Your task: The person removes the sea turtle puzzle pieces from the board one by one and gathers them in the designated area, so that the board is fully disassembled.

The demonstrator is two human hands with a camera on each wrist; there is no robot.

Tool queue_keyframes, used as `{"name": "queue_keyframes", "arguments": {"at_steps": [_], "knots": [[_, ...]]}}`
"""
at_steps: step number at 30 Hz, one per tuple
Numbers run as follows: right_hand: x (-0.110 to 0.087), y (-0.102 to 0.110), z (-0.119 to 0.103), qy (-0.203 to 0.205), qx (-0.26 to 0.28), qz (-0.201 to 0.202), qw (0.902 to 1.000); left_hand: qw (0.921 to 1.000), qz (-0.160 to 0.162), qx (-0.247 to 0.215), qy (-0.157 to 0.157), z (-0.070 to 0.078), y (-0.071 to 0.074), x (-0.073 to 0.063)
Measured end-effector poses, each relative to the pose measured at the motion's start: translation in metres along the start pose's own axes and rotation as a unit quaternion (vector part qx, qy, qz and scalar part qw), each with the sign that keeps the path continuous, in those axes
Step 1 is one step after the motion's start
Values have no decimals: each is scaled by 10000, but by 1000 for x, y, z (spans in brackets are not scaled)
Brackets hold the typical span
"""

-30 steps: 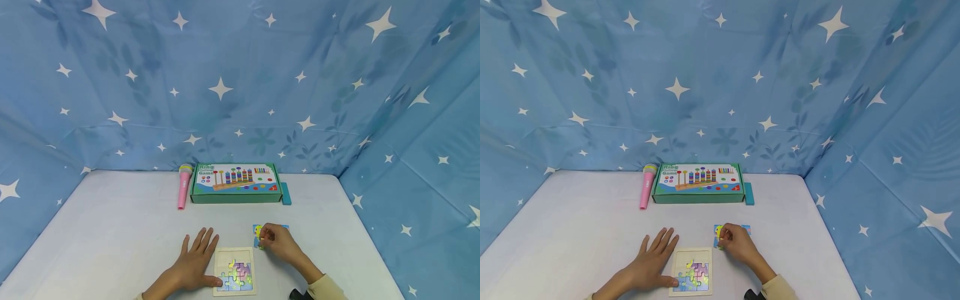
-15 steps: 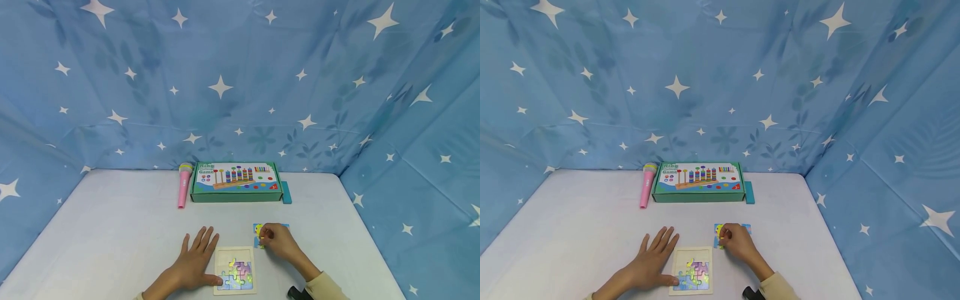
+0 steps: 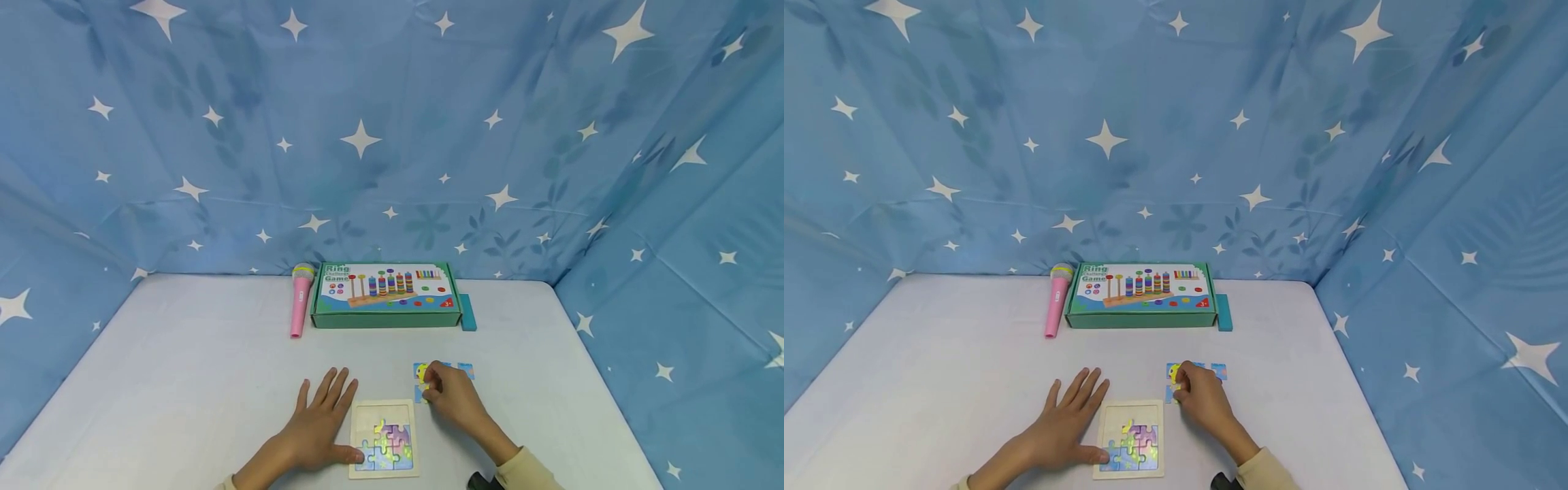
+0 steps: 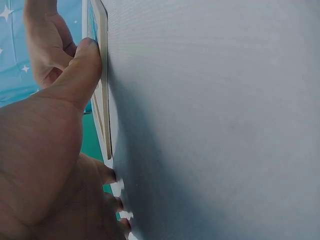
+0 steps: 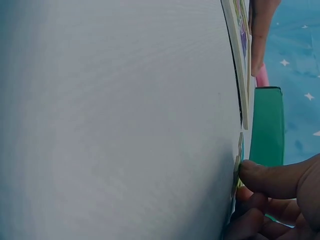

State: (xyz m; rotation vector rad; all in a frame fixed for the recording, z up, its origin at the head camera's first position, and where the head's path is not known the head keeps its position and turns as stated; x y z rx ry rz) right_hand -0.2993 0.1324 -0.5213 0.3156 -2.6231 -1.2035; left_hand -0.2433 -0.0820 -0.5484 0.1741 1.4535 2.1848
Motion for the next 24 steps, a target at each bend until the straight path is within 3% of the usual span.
{"name": "queue_keyframes", "arguments": {"at_steps": [8,13,16,20,24], "knots": [[0,0,-5,-7,-124,-62,9999,10000,12,-39,12,0,2,-1],[-5,2,-27,392,-418,-218,9981,10000,20,-27,-62,3,4,-2],[-10,-9,-49,798,-436,-787,9927,9999,44,24,-102,5,6,-2],[-19,-34,-68,1073,-792,-1705,9763,9999,97,33,-125,5,8,-3],[-25,-51,-77,1082,-1227,-2044,9651,9998,144,38,-158,5,8,-5]]}}
Point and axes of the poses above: each hand's wrist, its own x-axis towards the middle knuckle, its own y-axis out of the back of the hand, z = x × y, the point moved 9 cm from there along x, towards the middle knuckle, and after that the axes turned 1 degree about y, right-handed, at the moved point
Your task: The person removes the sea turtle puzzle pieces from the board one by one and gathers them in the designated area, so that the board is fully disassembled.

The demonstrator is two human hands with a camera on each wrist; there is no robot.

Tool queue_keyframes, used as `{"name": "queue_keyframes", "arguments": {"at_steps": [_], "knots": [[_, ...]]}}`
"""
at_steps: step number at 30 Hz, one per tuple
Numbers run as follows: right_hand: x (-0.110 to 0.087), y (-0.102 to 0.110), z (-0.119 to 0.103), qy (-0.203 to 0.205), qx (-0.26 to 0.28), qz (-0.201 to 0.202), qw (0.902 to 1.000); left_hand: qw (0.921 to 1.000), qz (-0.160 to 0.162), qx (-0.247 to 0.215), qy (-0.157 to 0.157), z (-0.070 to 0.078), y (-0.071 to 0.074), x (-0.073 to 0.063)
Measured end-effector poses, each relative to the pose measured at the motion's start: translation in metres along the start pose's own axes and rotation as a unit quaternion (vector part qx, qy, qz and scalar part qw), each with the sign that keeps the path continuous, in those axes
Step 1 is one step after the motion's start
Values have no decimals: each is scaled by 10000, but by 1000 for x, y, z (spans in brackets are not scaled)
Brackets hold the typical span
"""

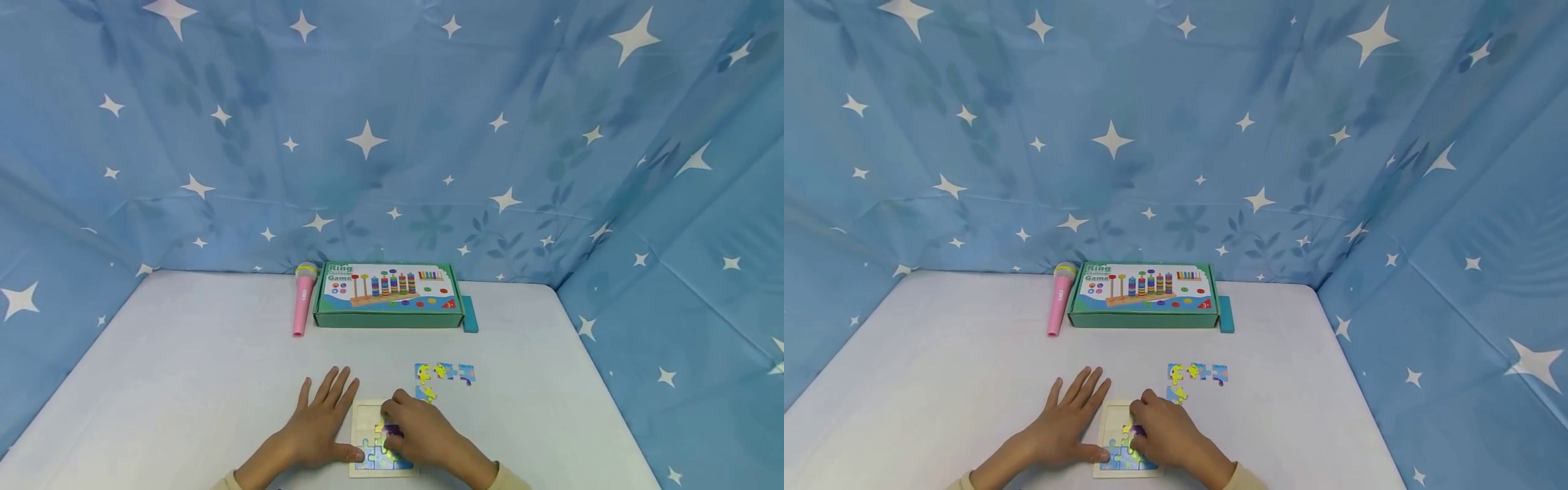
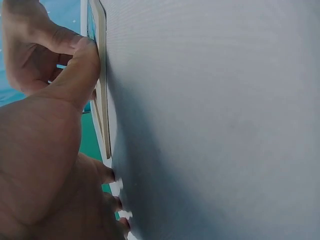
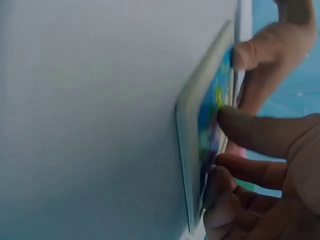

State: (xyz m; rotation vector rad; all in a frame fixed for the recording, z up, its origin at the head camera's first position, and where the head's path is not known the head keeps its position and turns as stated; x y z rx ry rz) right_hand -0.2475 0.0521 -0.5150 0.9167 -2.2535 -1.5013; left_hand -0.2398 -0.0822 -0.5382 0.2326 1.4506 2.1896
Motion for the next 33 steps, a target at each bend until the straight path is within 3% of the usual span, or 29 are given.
{"name": "queue_keyframes", "arguments": {"at_steps": [4,14,29,31,33], "knots": [[2,-6,-2,-77,149,-35,9999,10000,-24,45,26,-1,-1,0],[1,-8,8,-191,1686,147,9854,10000,-44,19,28,-2,-3,1],[-4,-2,28,-300,3556,416,9332,9999,-94,-78,121,-3,-5,2],[-7,4,35,-356,3652,458,9291,9998,-108,-87,124,-4,-5,3],[-10,13,45,-380,3571,560,9316,9998,-122,-81,129,-4,-6,3]]}}
Point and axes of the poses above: each hand's wrist, its own x-axis towards the middle knuckle, its own y-axis out of the back of the hand, z = x × y, the point moved 9 cm from there along x, towards the middle knuckle, and after that the axes turned 1 degree about y, right-handed, at the moved point
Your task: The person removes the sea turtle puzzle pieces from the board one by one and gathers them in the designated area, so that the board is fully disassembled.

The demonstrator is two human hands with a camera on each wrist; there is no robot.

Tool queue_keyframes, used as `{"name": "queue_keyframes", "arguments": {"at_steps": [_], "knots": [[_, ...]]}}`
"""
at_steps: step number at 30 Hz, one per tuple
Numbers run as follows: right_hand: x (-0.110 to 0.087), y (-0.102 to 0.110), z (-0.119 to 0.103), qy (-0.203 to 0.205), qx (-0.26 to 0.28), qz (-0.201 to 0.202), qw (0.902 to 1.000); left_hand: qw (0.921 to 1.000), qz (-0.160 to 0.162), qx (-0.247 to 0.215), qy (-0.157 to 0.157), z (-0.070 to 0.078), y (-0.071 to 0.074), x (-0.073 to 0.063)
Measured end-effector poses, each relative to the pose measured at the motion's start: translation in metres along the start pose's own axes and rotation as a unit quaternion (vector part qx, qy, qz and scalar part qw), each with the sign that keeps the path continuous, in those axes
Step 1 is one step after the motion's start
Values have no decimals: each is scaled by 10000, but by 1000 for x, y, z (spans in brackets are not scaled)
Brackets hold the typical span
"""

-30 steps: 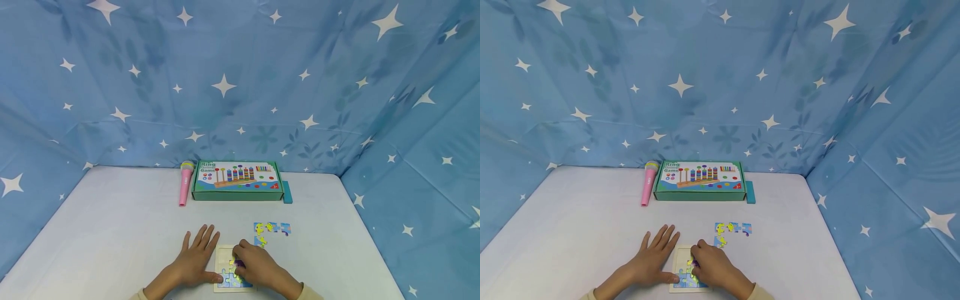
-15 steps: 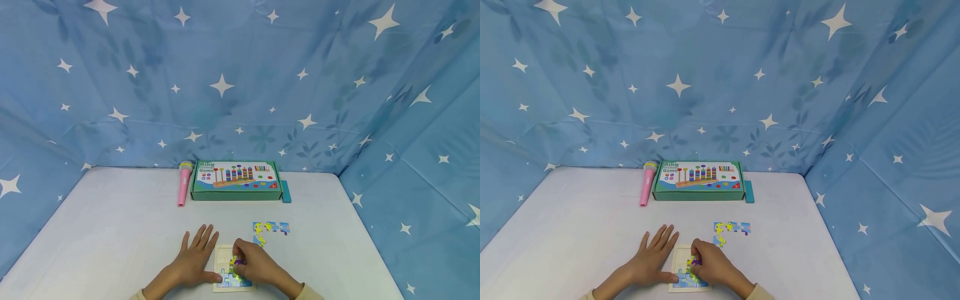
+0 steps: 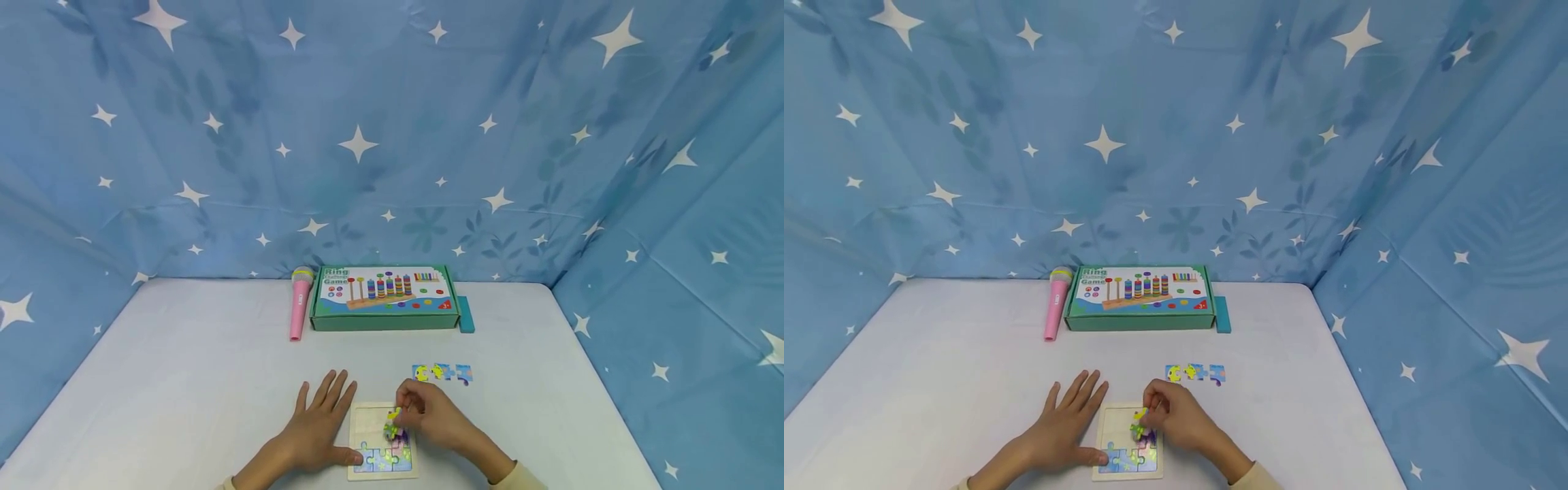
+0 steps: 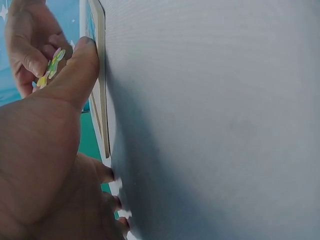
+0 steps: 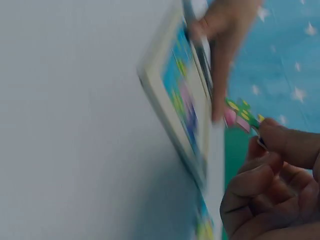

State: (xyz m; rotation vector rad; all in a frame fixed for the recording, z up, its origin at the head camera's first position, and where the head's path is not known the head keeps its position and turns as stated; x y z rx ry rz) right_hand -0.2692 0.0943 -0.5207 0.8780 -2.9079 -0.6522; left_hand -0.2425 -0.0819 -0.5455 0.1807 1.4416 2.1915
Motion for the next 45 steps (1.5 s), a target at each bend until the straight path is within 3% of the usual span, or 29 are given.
{"name": "queue_keyframes", "arguments": {"at_steps": [7,11,22,28,39,45], "knots": [[-5,63,14,26,-1023,577,9931,10000,-14,33,43,-3,-2,0],[-7,80,24,-23,-1567,782,9846,10000,5,3,31,-3,-2,-1],[-5,80,36,-348,-2279,1304,9643,10000,16,-35,-7,1,-2,0],[-5,79,36,-597,-2499,1378,9566,10000,-21,-38,49,0,-3,1],[-6,75,34,-494,-2789,1537,9467,10000,-18,-18,75,-1,-1,2],[-5,61,16,-95,-3206,1491,9353,9999,-47,-10,97,-2,-3,2]]}}
Point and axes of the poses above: each hand's wrist, its own x-axis towards the middle knuckle, its own y-axis out of the back of the hand, z = x × y, the point moved 9 cm from there along x, towards the middle knuckle, and after that the axes turned 1 degree about y, right-handed, at the moved point
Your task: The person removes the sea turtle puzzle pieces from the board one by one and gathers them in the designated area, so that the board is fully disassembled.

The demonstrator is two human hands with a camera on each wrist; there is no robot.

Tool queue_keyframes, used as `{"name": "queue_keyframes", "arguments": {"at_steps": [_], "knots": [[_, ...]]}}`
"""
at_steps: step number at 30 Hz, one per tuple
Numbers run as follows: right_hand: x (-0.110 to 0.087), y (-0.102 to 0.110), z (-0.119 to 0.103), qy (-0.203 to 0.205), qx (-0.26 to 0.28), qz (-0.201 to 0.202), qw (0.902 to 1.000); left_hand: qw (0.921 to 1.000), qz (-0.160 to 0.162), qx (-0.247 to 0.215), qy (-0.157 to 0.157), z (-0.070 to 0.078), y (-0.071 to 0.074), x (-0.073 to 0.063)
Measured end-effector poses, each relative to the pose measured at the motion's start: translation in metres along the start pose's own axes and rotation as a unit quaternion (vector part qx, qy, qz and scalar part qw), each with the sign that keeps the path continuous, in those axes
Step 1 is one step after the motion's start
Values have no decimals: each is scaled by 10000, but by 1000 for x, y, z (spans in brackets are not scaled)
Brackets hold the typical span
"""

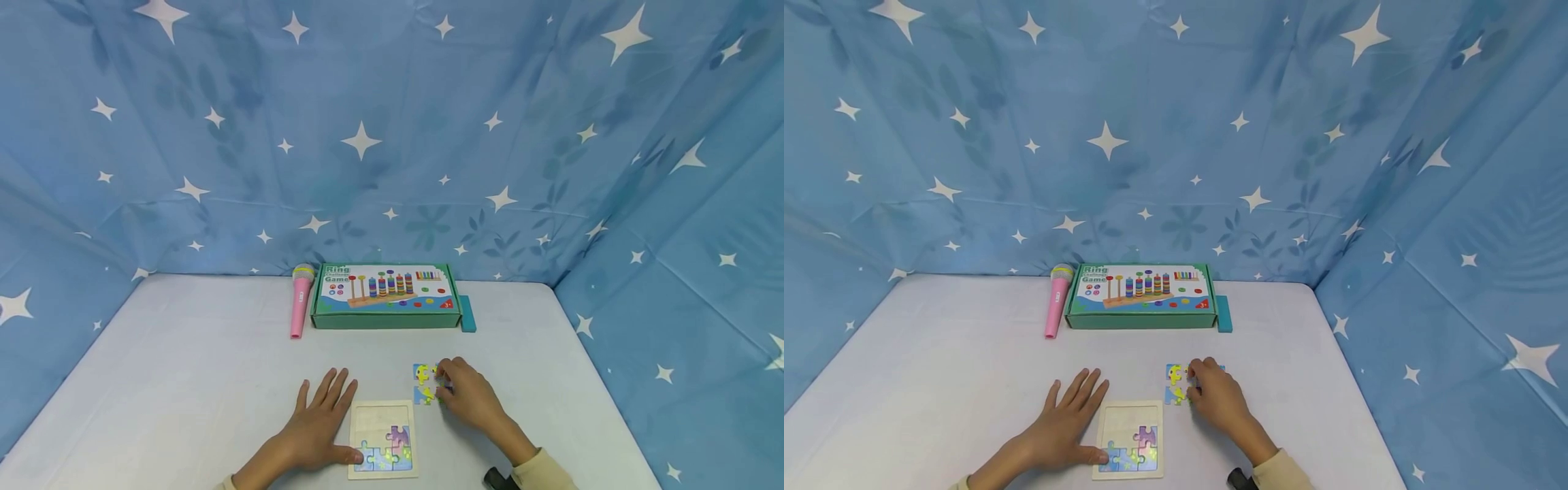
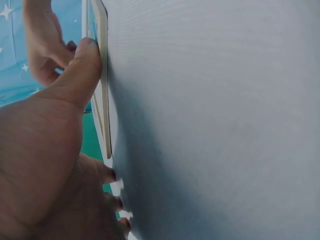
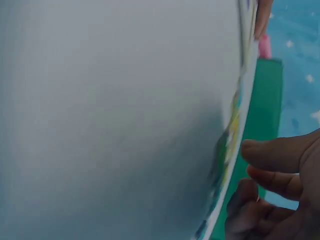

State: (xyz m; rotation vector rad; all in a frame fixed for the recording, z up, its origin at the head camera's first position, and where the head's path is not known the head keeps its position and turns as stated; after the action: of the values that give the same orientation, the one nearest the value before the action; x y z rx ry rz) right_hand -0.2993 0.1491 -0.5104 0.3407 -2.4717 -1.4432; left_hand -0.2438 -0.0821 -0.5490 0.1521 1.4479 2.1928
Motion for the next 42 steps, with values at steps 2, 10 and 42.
{"name": "queue_keyframes", "arguments": {"at_steps": [2,10,42], "knots": [[-1,-4,-16,392,29,-140,9991,10000,-4,31,6,0,0,0],[-20,-42,-65,1406,122,-1767,9741,9999,65,-7,-141,6,4,-2],[-26,-49,-80,1469,1405,-1829,9619,10000,21,-28,-42,5,5,-4]]}}
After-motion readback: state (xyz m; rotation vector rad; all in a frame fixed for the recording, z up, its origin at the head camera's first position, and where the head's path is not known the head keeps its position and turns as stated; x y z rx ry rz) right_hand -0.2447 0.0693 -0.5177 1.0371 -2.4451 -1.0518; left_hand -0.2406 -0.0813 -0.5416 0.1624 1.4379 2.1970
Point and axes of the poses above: each hand's wrist, its own x-axis towards the middle knuckle, its own y-axis out of the back of the hand, z = x × y, the point moved 9 cm from there along x, towards the middle knuckle, and after that the axes turned 1 degree about y, right-handed, at the moved point
